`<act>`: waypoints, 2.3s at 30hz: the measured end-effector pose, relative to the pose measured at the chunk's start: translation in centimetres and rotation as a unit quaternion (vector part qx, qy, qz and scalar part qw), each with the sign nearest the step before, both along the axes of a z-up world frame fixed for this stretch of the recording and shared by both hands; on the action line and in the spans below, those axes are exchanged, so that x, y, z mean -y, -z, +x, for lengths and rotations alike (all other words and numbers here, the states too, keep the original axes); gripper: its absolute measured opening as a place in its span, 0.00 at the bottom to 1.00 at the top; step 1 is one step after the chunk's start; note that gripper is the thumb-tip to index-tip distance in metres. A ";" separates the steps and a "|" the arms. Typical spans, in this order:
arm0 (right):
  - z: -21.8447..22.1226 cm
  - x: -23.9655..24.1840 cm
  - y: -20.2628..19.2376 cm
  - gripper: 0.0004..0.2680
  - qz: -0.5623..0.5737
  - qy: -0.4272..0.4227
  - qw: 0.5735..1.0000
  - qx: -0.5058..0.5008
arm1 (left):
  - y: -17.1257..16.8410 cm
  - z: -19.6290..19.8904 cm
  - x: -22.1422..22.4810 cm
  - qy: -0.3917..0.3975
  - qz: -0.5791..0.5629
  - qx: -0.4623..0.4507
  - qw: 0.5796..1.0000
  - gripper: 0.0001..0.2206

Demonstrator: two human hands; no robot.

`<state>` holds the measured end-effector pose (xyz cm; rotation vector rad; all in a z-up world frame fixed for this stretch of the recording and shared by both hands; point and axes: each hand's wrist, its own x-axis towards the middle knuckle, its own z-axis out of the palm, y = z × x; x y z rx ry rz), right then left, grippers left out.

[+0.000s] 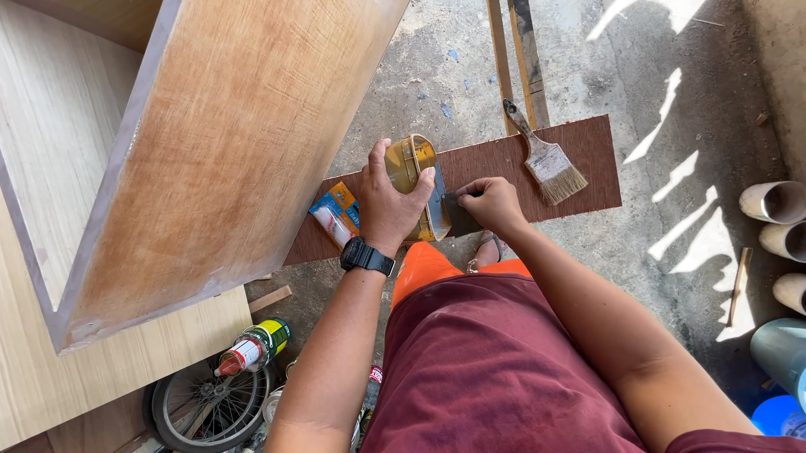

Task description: Sanding a plastic container using sandpaper to smooth its surface or edges.

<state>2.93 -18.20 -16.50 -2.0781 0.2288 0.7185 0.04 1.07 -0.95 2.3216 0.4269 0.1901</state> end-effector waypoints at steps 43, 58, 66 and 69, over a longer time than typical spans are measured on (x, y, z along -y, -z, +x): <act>0.1 -1.0 0.0 0.06 -0.020 0.037 0.999 -0.010 | -0.4 -1.9 0.7 0.023 -0.012 0.031 0.999 0.39; 0.5 -0.6 -2.2 0.08 -0.023 0.011 0.999 -0.032 | -0.5 -1.0 0.8 0.011 -0.013 0.014 1.000 0.39; 1.2 -0.9 0.6 0.08 -0.035 -0.009 0.999 -0.017 | -0.7 -0.6 0.5 0.001 -0.020 -0.003 1.000 0.39; 0.4 -0.6 -0.8 0.08 -0.034 0.000 0.999 -0.036 | -0.4 -0.8 0.5 -0.002 -0.014 -0.009 1.000 0.40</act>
